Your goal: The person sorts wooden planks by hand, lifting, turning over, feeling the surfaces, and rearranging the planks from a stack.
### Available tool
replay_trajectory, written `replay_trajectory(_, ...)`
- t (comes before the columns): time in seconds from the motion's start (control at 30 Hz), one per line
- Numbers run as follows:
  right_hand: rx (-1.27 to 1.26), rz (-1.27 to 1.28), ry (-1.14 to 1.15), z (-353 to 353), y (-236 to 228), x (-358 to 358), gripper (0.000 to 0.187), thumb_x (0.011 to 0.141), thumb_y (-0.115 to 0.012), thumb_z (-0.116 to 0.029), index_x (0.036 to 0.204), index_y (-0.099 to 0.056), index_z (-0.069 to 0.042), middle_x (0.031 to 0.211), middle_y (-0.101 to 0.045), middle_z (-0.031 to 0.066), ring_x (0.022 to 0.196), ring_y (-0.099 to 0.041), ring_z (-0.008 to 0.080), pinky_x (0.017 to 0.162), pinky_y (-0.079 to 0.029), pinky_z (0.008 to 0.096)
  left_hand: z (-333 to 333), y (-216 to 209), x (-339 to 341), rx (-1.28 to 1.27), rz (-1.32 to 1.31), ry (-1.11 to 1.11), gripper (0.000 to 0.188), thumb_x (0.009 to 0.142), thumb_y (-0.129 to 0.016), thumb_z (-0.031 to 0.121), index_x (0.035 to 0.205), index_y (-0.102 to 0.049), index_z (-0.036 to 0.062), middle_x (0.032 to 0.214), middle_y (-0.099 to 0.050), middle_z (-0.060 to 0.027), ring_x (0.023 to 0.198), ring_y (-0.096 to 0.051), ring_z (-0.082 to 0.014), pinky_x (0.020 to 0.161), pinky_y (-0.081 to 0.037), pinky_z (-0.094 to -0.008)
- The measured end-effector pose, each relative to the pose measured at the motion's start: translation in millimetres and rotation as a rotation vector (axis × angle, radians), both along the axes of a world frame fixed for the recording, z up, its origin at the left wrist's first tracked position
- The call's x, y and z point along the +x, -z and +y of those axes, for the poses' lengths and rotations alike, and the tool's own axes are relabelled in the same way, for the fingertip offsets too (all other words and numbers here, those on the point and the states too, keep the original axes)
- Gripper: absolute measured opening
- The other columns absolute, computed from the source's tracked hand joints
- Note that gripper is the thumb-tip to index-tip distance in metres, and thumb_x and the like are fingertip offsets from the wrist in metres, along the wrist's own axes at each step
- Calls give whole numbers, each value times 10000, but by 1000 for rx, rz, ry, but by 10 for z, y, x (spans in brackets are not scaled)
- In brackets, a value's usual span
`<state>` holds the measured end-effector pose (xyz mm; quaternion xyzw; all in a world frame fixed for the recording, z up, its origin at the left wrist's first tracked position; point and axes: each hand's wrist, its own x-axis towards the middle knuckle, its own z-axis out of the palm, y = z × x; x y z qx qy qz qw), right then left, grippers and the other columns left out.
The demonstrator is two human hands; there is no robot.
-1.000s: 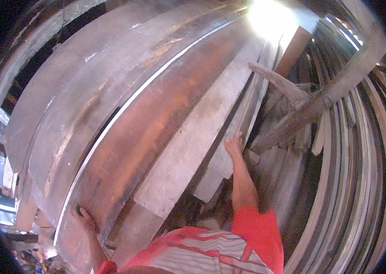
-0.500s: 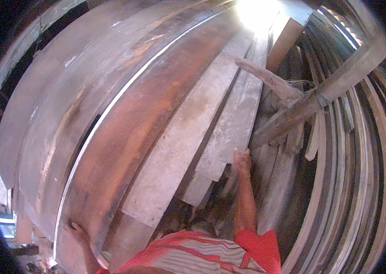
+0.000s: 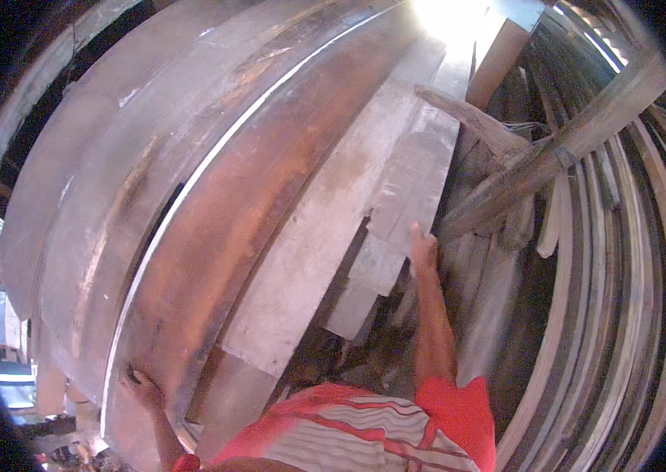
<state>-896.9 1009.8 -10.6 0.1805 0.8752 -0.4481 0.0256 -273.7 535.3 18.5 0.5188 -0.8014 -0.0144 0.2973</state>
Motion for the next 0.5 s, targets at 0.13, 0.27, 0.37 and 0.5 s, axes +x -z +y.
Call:
replay_trajectory(0.13,145,169,-48,368,168,82,631,894,-716,-443,1170,-607,114,1114,-673,280,1052,-646,407,921,-494,457,12,-36,-145,98,54,13,378,980,-520,161,1275,-551,-74,1263,-546,-284,1172,-532,-421,1036,-414,-488)
replay_trajectory(0.27,128,233,11,191,423,-66,684,925,-651,-524,1194,-608,103,1143,-672,242,1045,-641,344,908,-494,440,-11,-20,-1,24,-31,-26,394,974,-525,145,1293,-549,-86,1254,-554,-287,1175,-544,-418,1031,-435,-480)
replay_trajectory(0.37,-301,173,49,114,747,-84,657,968,-595,-519,1199,-608,96,1141,-678,204,1034,-647,314,908,-500,430,14,-45,-205,39,41,5,393,968,-531,130,1302,-553,-76,1250,-554,-282,1170,-547,-415,1018,-448,-475)
replay_trajectory(0.5,-564,124,1,90,730,-6,625,1024,-511,-496,1191,-610,98,1095,-695,166,1006,-670,303,893,-512,427,13,-60,-96,11,20,46,381,957,-531,151,1269,-547,-67,1208,-540,-283,1142,-516,-430,1017,-408,-505)
